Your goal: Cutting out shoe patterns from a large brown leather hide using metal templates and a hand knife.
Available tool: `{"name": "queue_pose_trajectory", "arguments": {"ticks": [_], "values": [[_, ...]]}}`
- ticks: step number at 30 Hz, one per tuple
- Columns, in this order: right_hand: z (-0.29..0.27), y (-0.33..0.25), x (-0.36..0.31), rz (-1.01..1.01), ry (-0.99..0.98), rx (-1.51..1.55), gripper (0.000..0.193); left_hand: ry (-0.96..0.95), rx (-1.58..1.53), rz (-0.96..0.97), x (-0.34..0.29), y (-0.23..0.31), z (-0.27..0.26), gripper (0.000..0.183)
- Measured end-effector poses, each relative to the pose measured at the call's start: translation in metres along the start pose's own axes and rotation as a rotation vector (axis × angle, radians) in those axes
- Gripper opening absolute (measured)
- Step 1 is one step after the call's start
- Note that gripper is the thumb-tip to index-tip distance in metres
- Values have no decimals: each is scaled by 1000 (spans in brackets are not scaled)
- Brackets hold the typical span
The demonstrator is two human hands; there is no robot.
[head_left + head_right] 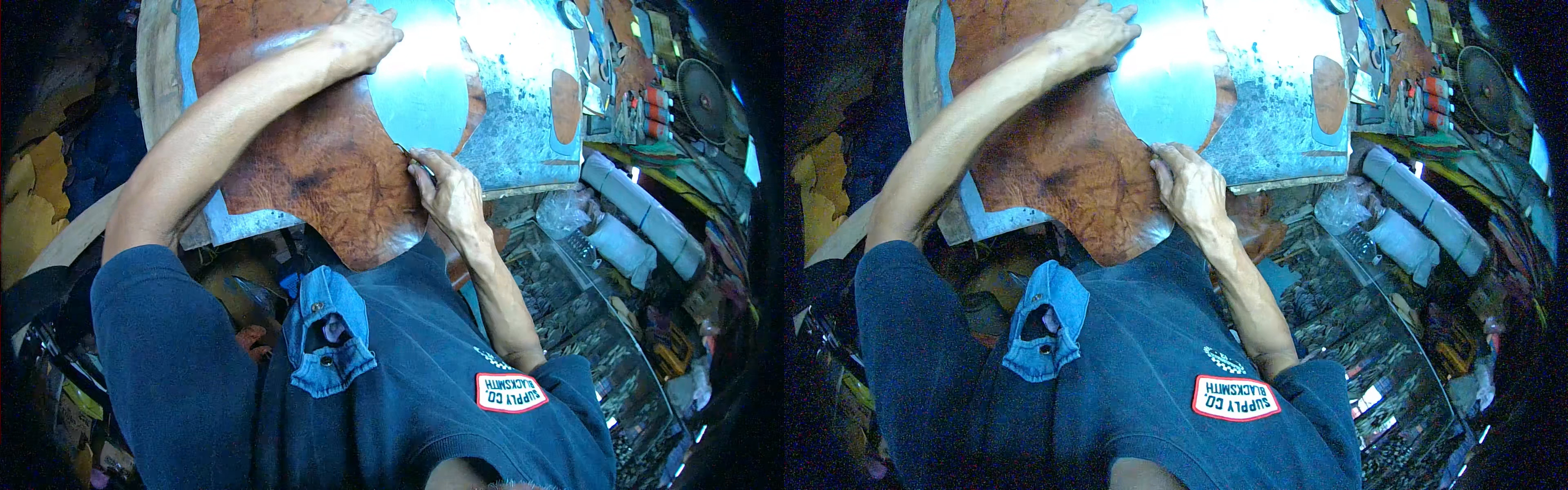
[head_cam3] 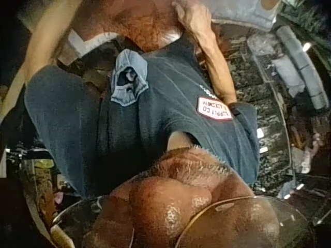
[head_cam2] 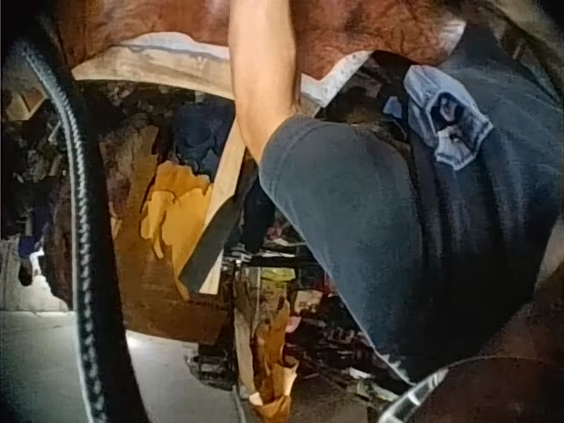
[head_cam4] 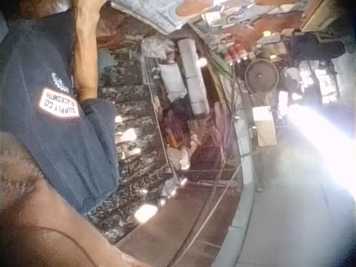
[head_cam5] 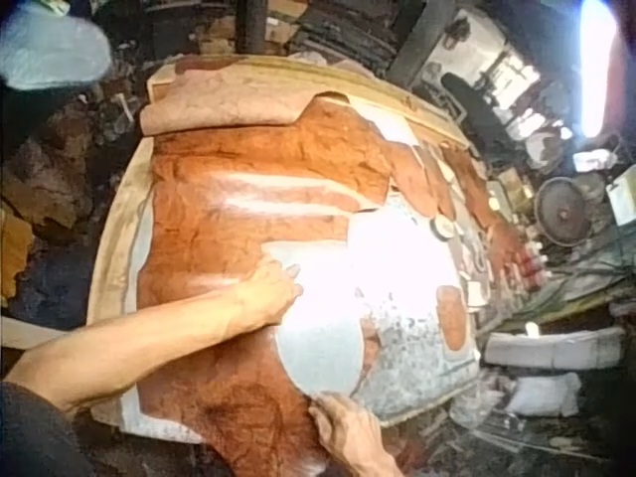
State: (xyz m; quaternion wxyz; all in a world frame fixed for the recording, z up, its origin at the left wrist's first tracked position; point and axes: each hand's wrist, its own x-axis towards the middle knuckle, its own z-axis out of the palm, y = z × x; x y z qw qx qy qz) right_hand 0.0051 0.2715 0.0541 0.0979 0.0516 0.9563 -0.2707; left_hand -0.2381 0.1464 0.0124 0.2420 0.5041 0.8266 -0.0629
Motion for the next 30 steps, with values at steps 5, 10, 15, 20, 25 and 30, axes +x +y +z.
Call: {"name": "queue_pose_trajectory", "arguments": {"ticks": [5,10,15,20,25,30], "values": [[6,3,-4,-25,26,-5,21,-44,-73,-119,12,50,-11,80],[10,5,3,-65,50,43,22,-37,93,-337,7,86,-13,123],[9,11,6,-115,38,33,22,-79,60,-414,15,90,-8,123],[-5,22,-6,-132,-30,38,21,-72,-5,-438,9,89,-9,125],[-19,41,-10,-136,-115,42,22,-179,4,-336,1,86,-26,114],[-35,62,-6,-167,-200,-65,25,-185,10,-354,4,88,-22,121]]}}
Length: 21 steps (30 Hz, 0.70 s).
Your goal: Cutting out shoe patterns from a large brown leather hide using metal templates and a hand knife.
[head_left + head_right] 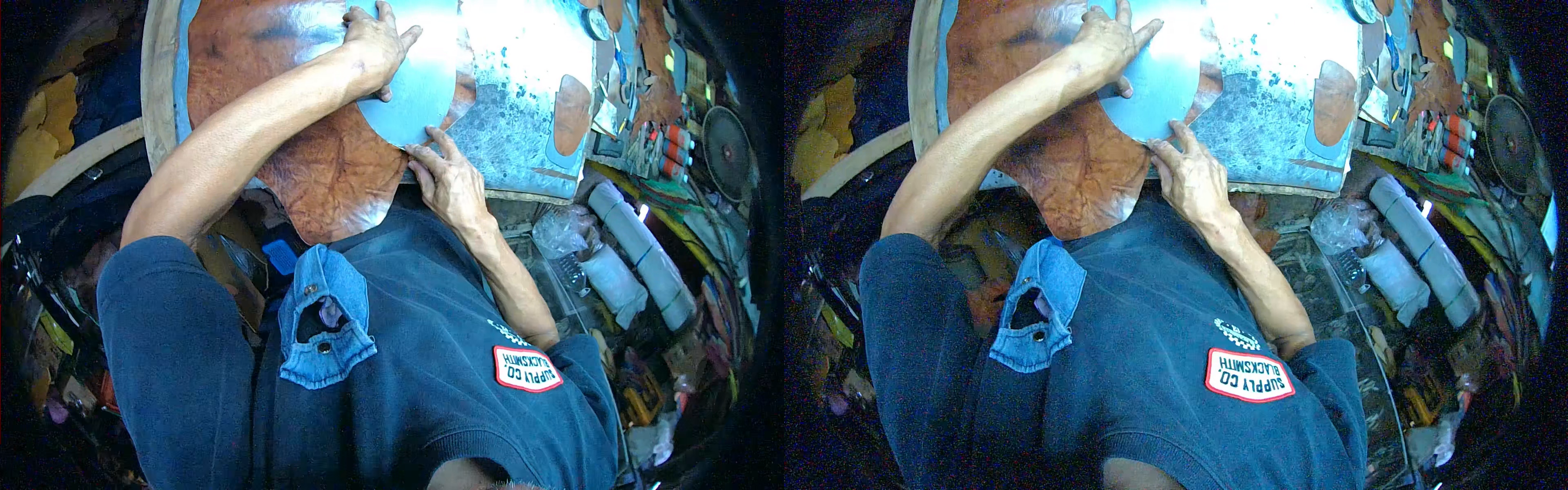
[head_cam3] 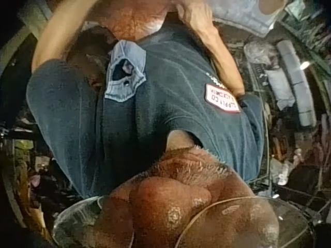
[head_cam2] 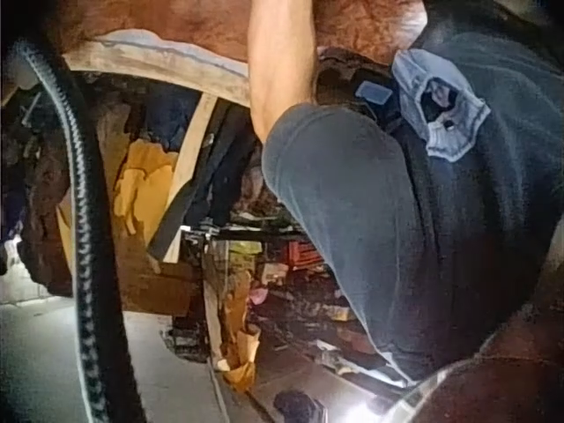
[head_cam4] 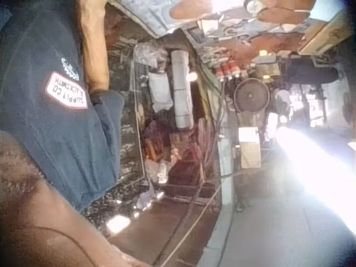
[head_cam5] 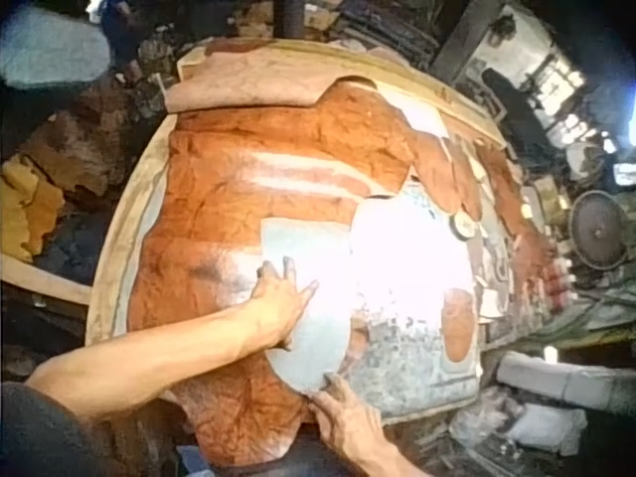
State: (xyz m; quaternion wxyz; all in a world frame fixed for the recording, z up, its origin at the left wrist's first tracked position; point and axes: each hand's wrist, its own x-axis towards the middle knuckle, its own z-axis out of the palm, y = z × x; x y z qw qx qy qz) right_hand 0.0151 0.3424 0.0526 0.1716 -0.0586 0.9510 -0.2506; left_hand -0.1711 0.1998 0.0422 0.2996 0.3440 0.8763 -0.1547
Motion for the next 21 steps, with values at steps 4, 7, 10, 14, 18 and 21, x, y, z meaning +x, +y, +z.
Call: {"name": "queue_pose_trajectory", "arguments": {"ticks": [4,7,10,14,18,21], "values": [[-9,17,3,-65,-43,-21,24,3,5,-10,0,1,1,122],[-17,25,11,-117,-91,-10,24,-21,-12,-41,-2,1,-3,122],[-23,38,18,-205,-143,-52,28,-36,-33,-59,-3,1,-8,120],[-40,38,29,-286,-219,-106,28,2,-14,-65,-4,-2,-9,121],[-62,52,43,-394,-276,73,28,204,-86,-107,0,3,20,115],[-84,60,71,-127,-140,296,30,335,-217,-128,-3,2,28,93]]}}
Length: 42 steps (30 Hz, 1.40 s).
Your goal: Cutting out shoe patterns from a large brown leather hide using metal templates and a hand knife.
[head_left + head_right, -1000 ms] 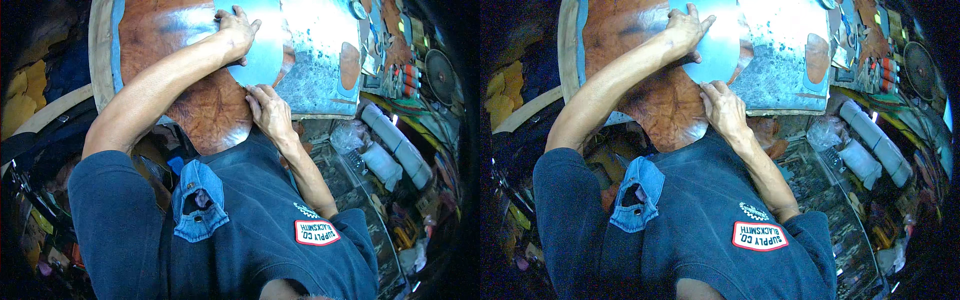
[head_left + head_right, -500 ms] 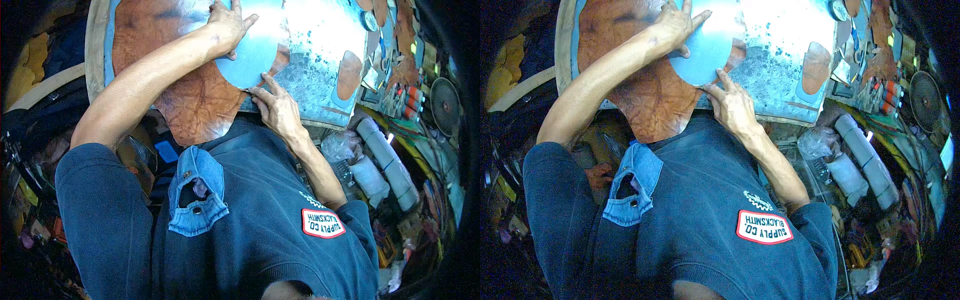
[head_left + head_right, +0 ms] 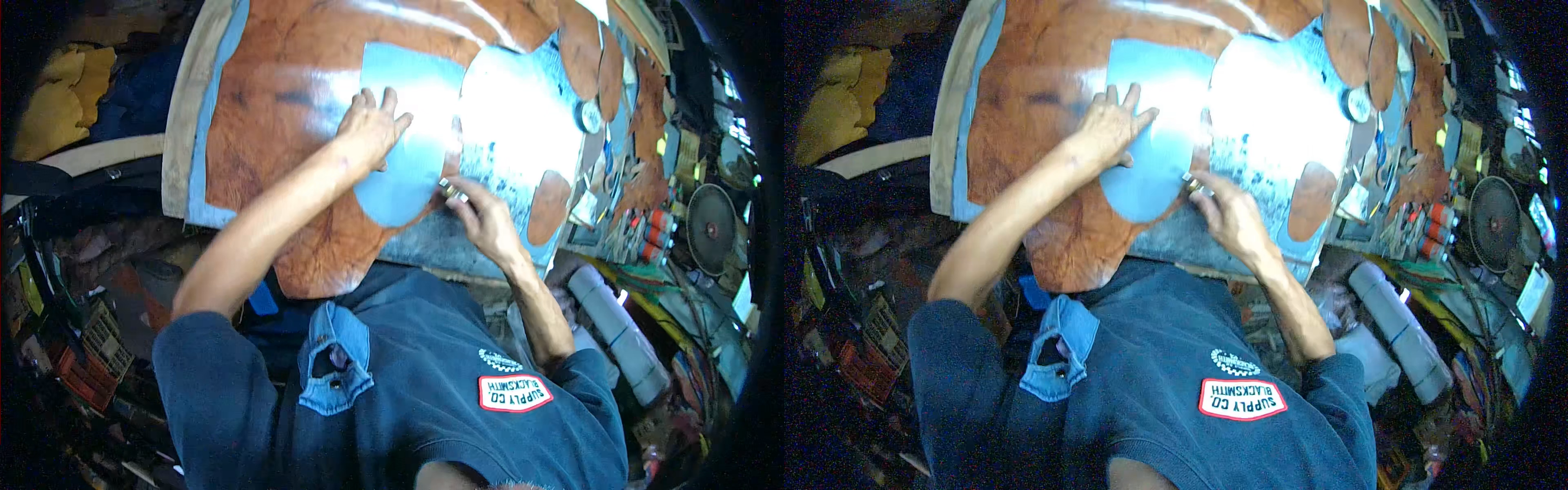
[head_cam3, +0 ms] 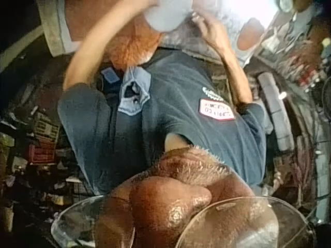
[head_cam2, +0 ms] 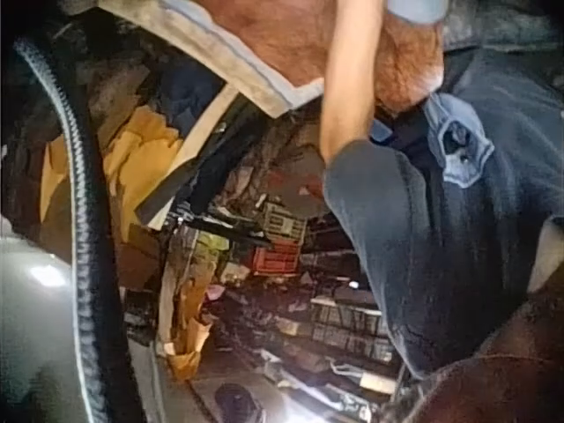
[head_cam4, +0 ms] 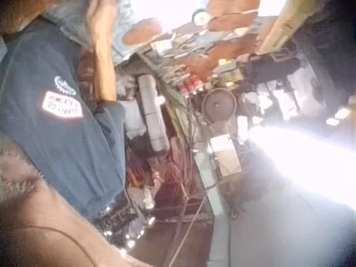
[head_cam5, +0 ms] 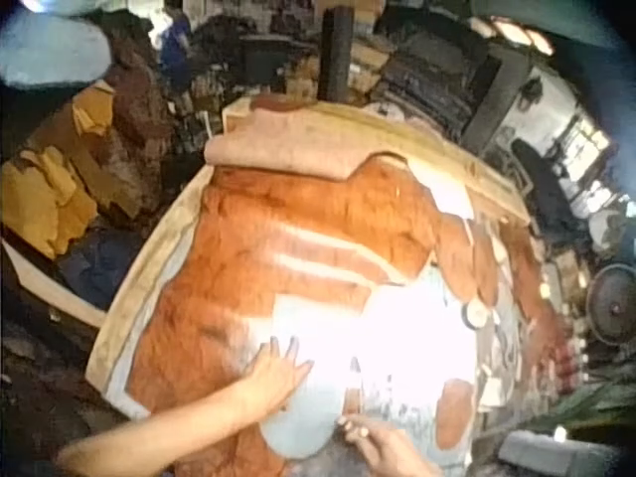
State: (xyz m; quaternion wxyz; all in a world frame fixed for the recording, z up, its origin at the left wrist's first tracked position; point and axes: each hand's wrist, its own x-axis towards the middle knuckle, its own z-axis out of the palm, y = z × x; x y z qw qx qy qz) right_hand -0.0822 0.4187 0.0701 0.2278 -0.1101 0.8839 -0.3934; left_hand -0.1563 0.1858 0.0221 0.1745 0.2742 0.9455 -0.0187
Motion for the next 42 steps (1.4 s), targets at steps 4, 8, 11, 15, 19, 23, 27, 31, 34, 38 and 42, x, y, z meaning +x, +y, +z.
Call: {"name": "queue_pose_trajectory", "arguments": {"ticks": [4,8,11,15,19,23,27,31,34,38,42], "values": [[-33,4,91,-144,210,-119,31,-113,-60,-73,13,0,-16,86],[-36,2,197,-446,175,-237,27,-123,-26,-155,19,0,-24,96],[-28,-10,247,-596,25,-378,28,-238,-53,-172,29,-10,-35,113],[-22,-14,274,-717,-73,-458,28,-301,-60,-168,34,-17,-36,124],[-23,-8,281,-758,-111,-494,27,-291,-88,-152,36,-19,-34,125],[-23,-6,282,-732,-121,-520,26,-297,-90,-154,38,-18,-33,125],[-20,-12,276,-706,-128,-534,26,-306,-51,-153,37,-17,-32,123],[-22,-21,278,-683,-164,-642,27,-310,-50,-151,37,-20,-32,123],[-22,-12,283,-728,-146,-615,27,-297,-55,-145,37,-19,-31,123],[-24,-10,280,-721,-155,-630,27,-266,-66,-148,36,-21,-31,122],[-29,-5,275,-729,-122,-591,28,-347,-38,-147,39,-20,-33,123]]}}
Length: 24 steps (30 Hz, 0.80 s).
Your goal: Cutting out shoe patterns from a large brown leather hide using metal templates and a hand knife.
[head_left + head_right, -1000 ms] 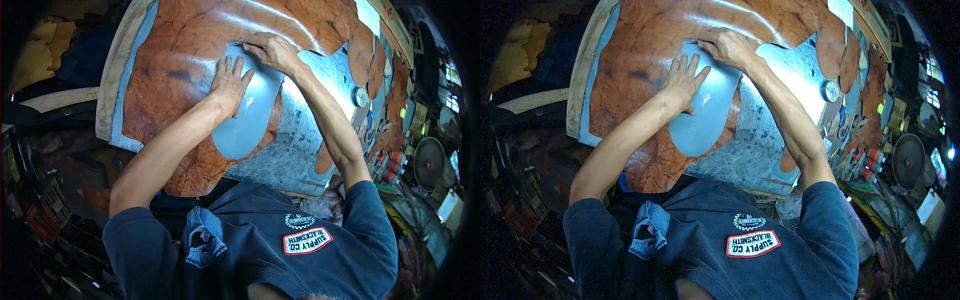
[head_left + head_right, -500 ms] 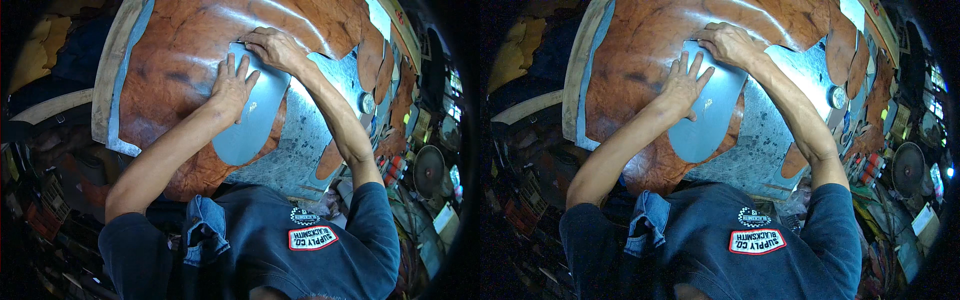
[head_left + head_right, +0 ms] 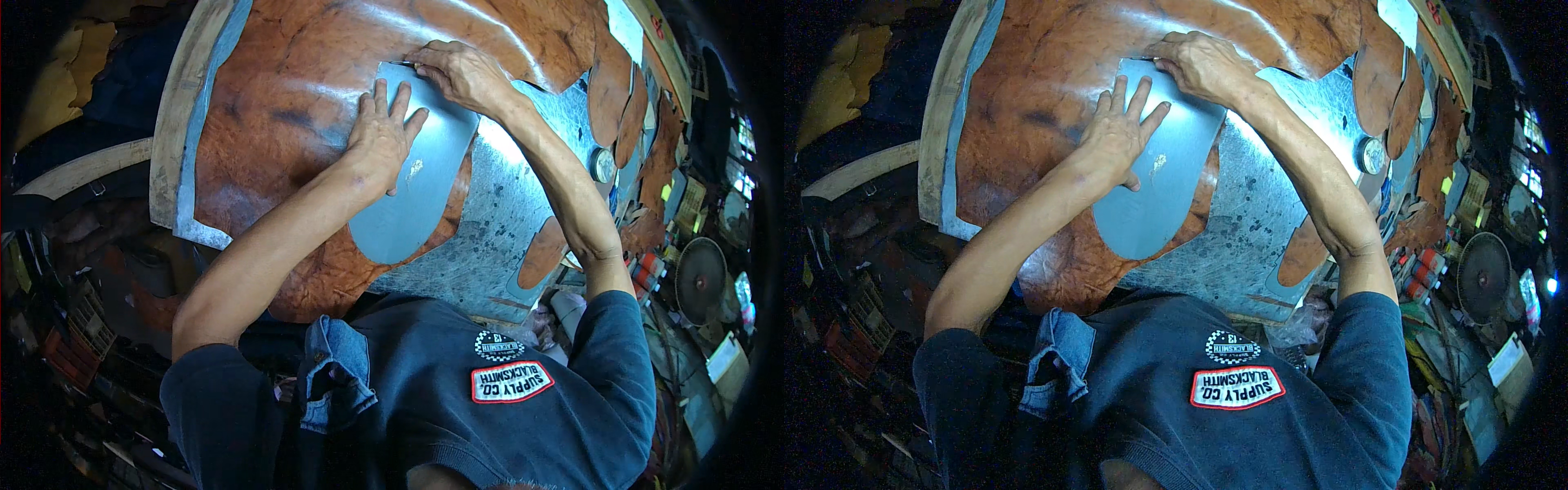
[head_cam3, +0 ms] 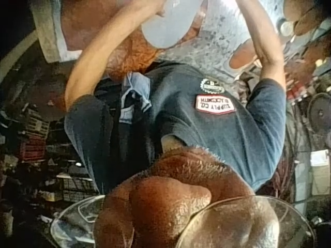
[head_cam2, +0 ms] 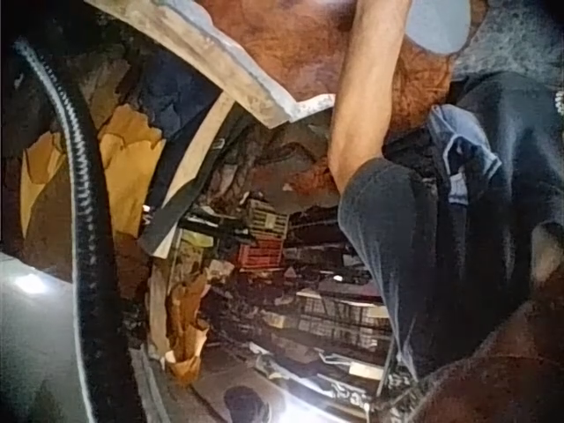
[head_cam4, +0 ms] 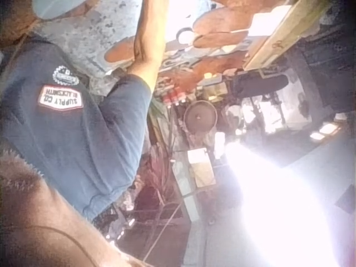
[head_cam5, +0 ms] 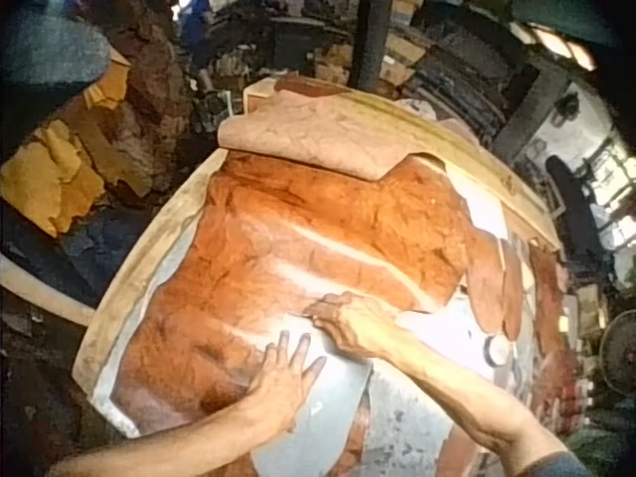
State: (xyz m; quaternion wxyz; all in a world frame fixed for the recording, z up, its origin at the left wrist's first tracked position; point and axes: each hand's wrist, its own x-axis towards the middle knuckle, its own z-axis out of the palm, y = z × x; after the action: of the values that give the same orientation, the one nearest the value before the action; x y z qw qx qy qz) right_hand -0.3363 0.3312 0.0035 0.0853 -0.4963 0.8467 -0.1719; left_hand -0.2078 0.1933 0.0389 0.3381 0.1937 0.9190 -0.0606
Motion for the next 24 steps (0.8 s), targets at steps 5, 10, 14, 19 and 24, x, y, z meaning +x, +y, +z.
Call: {"name": "queue_pose_trajectory", "arguments": {"ticks": [5,10,14,19,24], "values": [[-9,-5,-24,118,-36,24,26,69,-3,8,-3,1,1,124],[-15,-2,-48,210,-55,-8,26,55,4,8,-3,2,-5,123],[-25,0,-62,219,-80,-43,25,64,-47,0,-1,2,-1,124],[-23,17,-90,260,-53,-52,26,70,-60,-12,-2,4,-4,124],[-31,13,-118,381,-57,-53,26,77,-44,-17,1,6,-4,126]]}}
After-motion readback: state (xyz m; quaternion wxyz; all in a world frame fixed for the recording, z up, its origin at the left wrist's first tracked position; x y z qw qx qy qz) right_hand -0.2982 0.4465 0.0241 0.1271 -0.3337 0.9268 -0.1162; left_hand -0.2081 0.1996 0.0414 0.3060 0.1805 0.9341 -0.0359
